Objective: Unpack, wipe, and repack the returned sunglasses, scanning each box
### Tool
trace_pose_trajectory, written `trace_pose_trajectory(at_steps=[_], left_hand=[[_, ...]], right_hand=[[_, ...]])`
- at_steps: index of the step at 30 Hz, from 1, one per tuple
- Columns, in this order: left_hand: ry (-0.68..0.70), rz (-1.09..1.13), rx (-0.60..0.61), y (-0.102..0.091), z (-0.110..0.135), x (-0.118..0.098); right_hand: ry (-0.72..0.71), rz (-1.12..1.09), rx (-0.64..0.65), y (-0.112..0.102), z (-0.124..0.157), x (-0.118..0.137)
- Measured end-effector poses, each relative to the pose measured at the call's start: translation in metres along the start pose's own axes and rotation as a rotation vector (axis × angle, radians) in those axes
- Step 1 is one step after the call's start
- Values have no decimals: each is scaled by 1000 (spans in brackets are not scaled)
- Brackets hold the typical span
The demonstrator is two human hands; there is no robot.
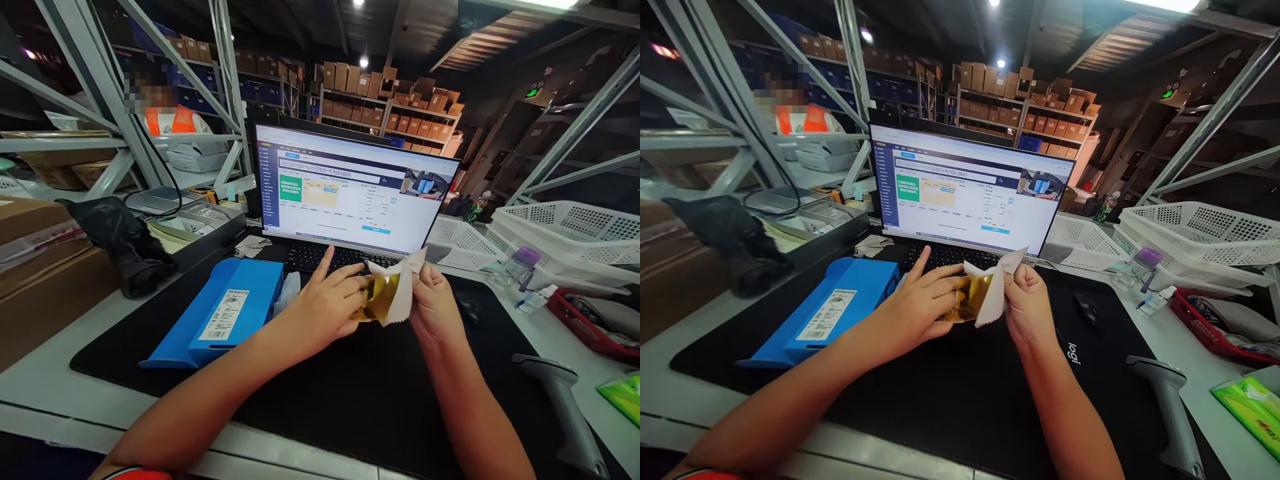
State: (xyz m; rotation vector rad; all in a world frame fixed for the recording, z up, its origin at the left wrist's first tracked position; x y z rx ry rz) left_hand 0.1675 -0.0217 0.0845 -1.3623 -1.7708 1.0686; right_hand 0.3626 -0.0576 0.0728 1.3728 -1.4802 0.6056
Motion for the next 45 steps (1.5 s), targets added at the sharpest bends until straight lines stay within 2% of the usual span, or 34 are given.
trace_pose_trajectory(at_steps=[4, 7, 10, 13, 15, 17, 20, 22, 27, 34, 41, 43, 45], left_hand=[[30, -39, 88, -16, 7, 6], [61, -48, 183, -14, 10, 5], [103, -61, 241, -1, 9, 0], [140, -113, 220, 13, 7, -3], [139, -156, 189, 19, 6, -3], [133, -164, 180, 21, 5, -1], [178, -106, 230, 17, 3, 1], [194, -74, 248, 10, 2, 3], [175, 20, 214, -8, 2, 6], [141, 21, 103, -7, 1, 9], [64, 0, -63, -15, 4, 21], [37, -9, -106, -18, 5, 22], [20, -15, -134, -18, 6, 21]], right_hand=[[43, 395, 322, -16, -1, 13], [-8, 679, 554, -17, 4, 22], [-63, 869, 666, 0, 12, 19], [-54, 979, 723, 25, 22, 5], [-7, 988, 729, 34, 26, -3], [98, 896, 779, 34, 25, -10], [287, 597, 999, 21, 20, -13], [336, 456, 1078, 9, 14, -10], [273, 310, 991, -14, 1, 3], [271, 186, 676, -30, -9, 3], [58, 6, 158, -64, -40, 6], [33, 14, 115, -68, -42, 10], [59, 58, 135, -68, -41, 12]])
Point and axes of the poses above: each hand's wrist, its own z-axis away from the middle knuckle, its own y-axis out of the palm, x = y × z, the point moved 3 cm from there along -z, towards the middle knuckle, and after that the axes turned 8 degrees about x, right-handed, at the moved point
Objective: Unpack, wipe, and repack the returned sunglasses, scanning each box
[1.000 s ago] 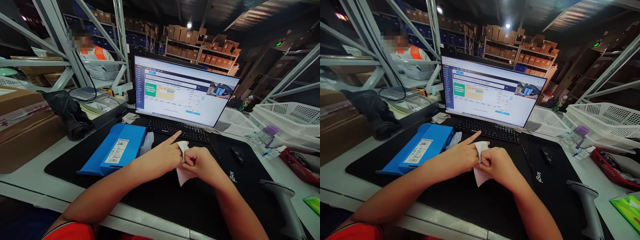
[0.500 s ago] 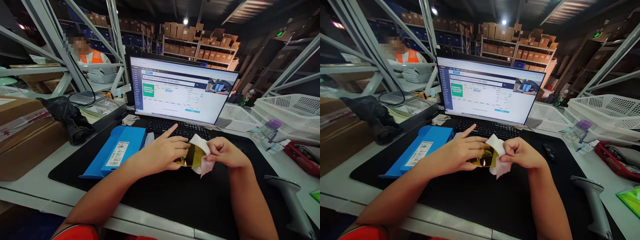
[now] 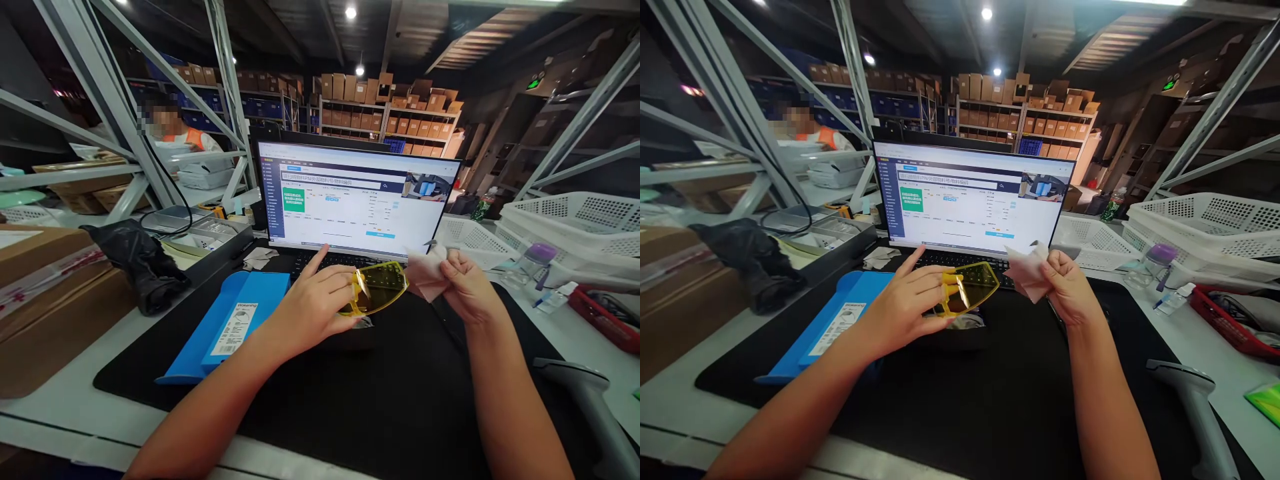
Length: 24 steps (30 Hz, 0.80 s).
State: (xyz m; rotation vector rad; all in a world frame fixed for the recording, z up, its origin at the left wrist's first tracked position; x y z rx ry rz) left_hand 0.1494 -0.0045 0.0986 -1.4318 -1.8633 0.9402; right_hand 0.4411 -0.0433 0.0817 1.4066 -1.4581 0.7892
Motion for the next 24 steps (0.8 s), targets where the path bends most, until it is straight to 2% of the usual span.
trace_pose_trajectory(at_steps=[4, 7, 11, 13, 16, 18, 20, 24], left_hand=[[-26, -17, -42, 1, 0, -2], [-42, -36, -70, 1, -1, -3], [-82, -51, -114, 2, -2, -5], [-109, -52, -133, 4, -3, -6], [-145, -41, -158, 9, -2, -7], [-159, -10, -161, 13, -2, -6], [-178, 21, -162, 15, -2, -6], [-227, 16, -169, 16, -3, -7]], right_hand=[[151, 271, 81, 5, 9, -4], [166, 432, 119, 9, 16, -7], [211, 223, 292, 29, 24, -11], [182, 201, 336, 41, 27, -11], [31, 317, 293, 57, 30, -9], [-31, 316, 260, 67, 32, -9], [-14, 247, 245, 75, 35, -10], [118, 116, 194, 88, 41, -12]])
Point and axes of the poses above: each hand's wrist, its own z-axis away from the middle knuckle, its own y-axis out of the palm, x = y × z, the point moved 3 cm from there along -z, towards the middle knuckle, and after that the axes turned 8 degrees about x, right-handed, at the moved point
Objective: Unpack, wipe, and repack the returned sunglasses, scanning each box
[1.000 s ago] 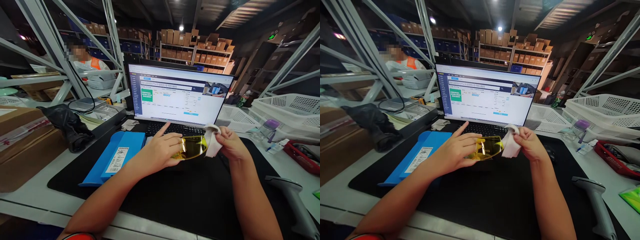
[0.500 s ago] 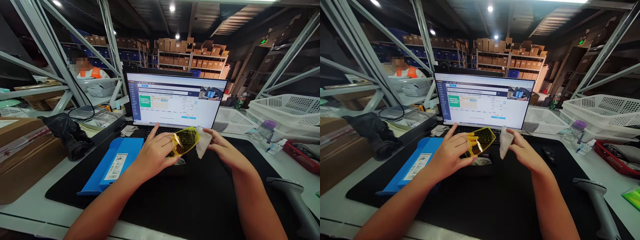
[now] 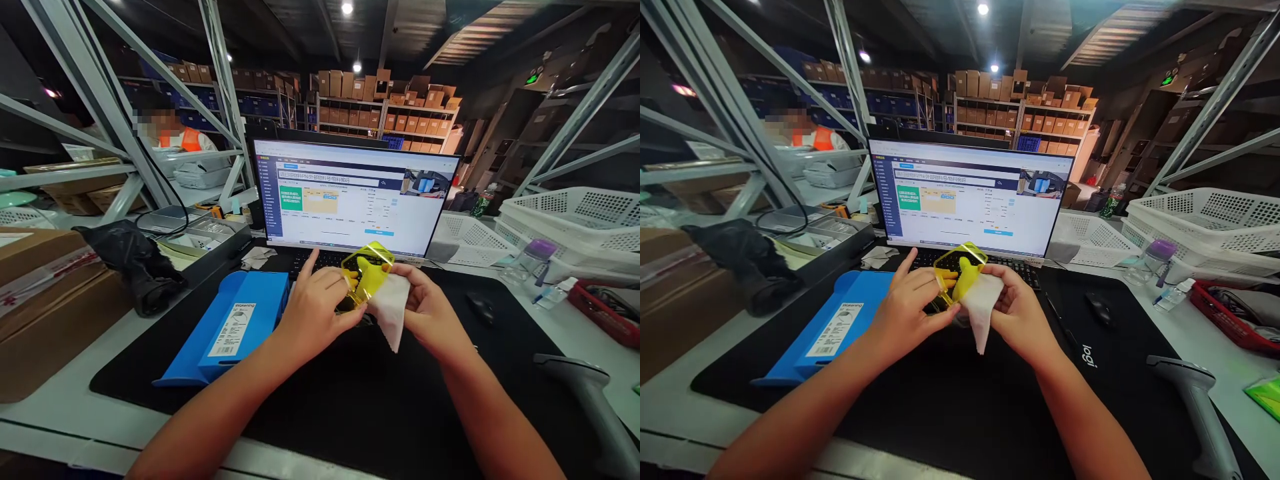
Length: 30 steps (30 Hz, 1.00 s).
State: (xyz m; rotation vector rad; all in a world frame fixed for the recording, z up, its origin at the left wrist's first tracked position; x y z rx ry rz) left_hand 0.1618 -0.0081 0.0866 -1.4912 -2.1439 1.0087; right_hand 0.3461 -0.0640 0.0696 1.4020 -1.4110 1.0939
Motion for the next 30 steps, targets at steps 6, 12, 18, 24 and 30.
trace_pose_trajectory(at_steps=[6, 12, 18, 24, 30], left_hand=[[-58, -105, -12, 4, 1, -2], [11, -189, -9, 28, 8, -12], [95, -179, -75, 38, 11, -31], [166, -158, -20, 36, 12, -34], [113, -25, 34, 32, 9, -25]], right_hand=[[-5, -169, -73, 28, 1, -9], [-23, -153, -223, 32, -3, -22], [-52, -260, -376, 5, -4, -5], [-45, -418, -381, -15, -10, 0], [-171, -312, -483, -58, -24, -4]])
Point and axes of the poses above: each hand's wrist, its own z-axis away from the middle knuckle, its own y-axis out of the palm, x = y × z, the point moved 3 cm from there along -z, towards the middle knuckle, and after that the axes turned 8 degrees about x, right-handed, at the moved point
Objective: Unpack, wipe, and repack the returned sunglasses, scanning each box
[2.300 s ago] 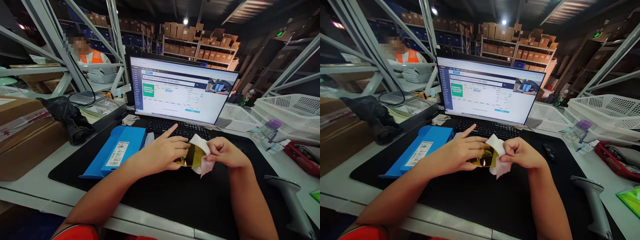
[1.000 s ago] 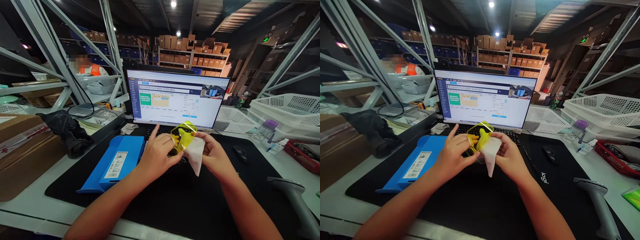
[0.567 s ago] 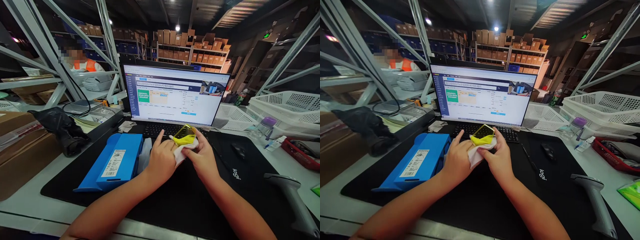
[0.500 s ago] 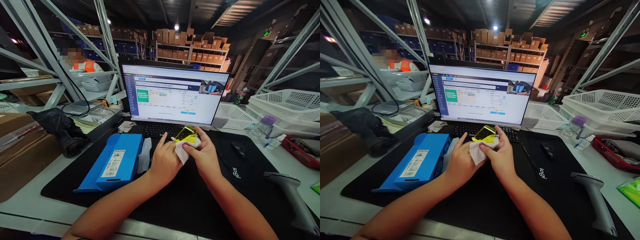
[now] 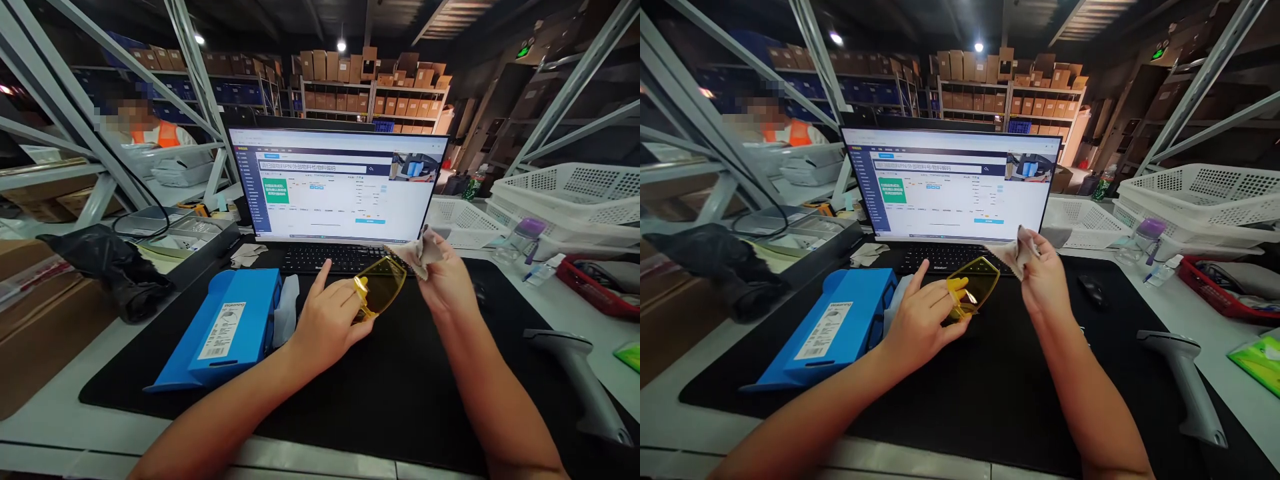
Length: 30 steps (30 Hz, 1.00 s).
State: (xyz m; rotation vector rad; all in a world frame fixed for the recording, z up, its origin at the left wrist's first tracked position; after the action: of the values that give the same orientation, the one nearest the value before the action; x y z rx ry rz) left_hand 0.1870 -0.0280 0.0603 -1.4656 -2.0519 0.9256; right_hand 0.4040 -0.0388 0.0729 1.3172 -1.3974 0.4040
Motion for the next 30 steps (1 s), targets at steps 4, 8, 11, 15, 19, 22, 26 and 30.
trace_pose_trajectory(at_steps=[4, 8, 11, 15, 19, 22, 26, 30], left_hand=[[-57, -12, -36, -7, -1, 3], [-169, -85, -85, -15, -1, 9], [-224, -130, -75, -18, -1, 13], [-203, -159, 24, -13, 0, 15], [-147, -202, 46, -3, 0, 13], [-87, -211, 10, 1, -1, 9], [2, -172, 62, 1, -3, 2], [25, -176, 124, -10, -5, 6]], right_hand=[[-30, 201, 85, -21, -10, 12], [39, 284, 224, -9, 4, 11], [128, 245, 397, 21, 24, -3], [152, 150, 502, 56, 51, -26], [118, 122, 264, 63, 61, -40], [132, 4, 140, 55, 54, -37], [189, -116, 92, 43, 39, -23], [210, -137, 132, 34, 28, -11]])
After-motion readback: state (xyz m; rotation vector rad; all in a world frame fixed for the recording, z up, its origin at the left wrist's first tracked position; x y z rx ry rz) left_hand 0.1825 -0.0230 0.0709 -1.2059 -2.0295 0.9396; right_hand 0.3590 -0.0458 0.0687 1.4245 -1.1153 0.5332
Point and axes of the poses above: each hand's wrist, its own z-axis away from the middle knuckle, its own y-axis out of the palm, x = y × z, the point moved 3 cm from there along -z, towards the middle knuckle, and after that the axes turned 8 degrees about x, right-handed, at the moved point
